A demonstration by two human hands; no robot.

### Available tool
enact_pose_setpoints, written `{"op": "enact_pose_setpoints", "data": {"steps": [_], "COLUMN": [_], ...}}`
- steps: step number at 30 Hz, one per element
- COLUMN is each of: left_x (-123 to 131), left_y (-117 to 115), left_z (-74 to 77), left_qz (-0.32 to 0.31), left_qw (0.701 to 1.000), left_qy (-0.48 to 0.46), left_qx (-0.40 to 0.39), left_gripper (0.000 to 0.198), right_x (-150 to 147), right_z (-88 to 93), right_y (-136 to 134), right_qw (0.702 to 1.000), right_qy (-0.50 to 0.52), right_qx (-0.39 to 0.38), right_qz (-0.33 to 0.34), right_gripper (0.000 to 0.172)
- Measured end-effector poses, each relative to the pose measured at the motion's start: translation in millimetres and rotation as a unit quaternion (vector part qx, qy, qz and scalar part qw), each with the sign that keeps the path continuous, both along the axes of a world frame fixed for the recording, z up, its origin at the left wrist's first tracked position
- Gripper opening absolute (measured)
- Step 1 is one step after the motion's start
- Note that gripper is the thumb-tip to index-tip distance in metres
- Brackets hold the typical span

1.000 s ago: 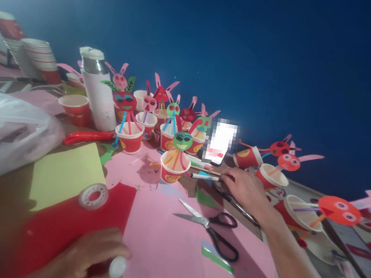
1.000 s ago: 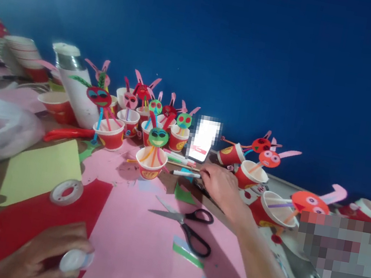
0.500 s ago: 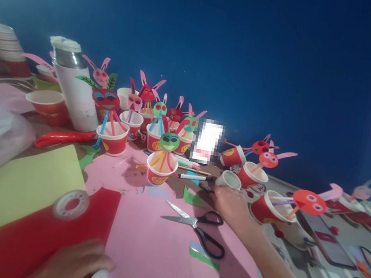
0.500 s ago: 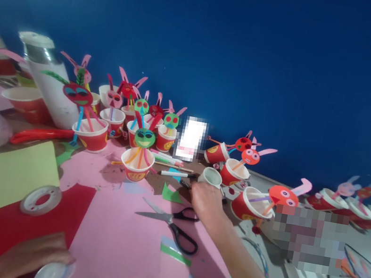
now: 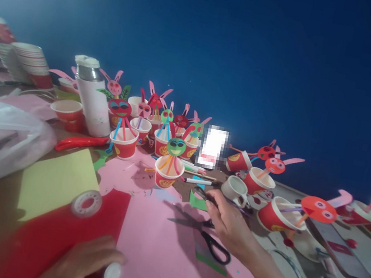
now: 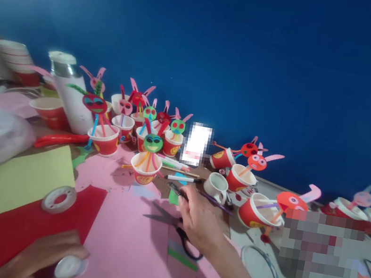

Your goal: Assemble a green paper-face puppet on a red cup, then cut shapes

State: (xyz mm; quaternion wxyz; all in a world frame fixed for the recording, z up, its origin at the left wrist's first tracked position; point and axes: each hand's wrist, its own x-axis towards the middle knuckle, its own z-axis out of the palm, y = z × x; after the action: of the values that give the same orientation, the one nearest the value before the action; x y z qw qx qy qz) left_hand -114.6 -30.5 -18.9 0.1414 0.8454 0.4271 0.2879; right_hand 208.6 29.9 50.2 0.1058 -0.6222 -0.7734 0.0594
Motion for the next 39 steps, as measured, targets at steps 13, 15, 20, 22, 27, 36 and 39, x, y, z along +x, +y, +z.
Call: {"op": "enact_pose_setpoints", "data": {"steps": [13,15,20,22,27,36,39], "left_x": [8.0,7.8,7.6,7.7,8.2,8.0,8.5], "left_y": [2.9,3.4,3.7,3.6,3.5,4.4,5.0], "left_z": [14.1,13.8,14.1,14.1,14.0,19.1,19.7], "left_qz": [-0.085,-0.090,-0.095,-0.097,-0.100,-0.111,-0.125], "left_qw": [0.991,0.988,0.981,0.980,0.982,0.979,0.979], "left_qy": [-0.061,-0.063,-0.058,-0.065,-0.077,-0.074,-0.077], "left_qx": [-0.088,-0.105,-0.159,-0.159,-0.143,-0.154,-0.143], "left_gripper": [0.018,0.016,0.012,0.012,0.014,0.013,0.016], "right_x": [-38.7,-44.1,-54.7,-54.8,-35.7,-23.5,-39.1], "right_z": [2.2,0.5,-8.5,-6.9,10.2,27.3,15.5], "right_y": [-19.8,-20.9,-10.7,-4.0,3.8,-14.5,-13.6], "right_qw": [0.986,0.987,0.998,0.998,0.990,0.797,0.735], "right_qy": [0.141,0.131,0.006,-0.030,0.109,0.529,0.603], "right_qx": [-0.011,-0.011,-0.030,-0.050,-0.086,-0.282,-0.300], "right_qz": [0.094,0.090,0.052,0.027,0.039,0.073,0.080], "right_gripper": [0.028,0.031,0.038,0.042,0.045,0.017,0.028]}}
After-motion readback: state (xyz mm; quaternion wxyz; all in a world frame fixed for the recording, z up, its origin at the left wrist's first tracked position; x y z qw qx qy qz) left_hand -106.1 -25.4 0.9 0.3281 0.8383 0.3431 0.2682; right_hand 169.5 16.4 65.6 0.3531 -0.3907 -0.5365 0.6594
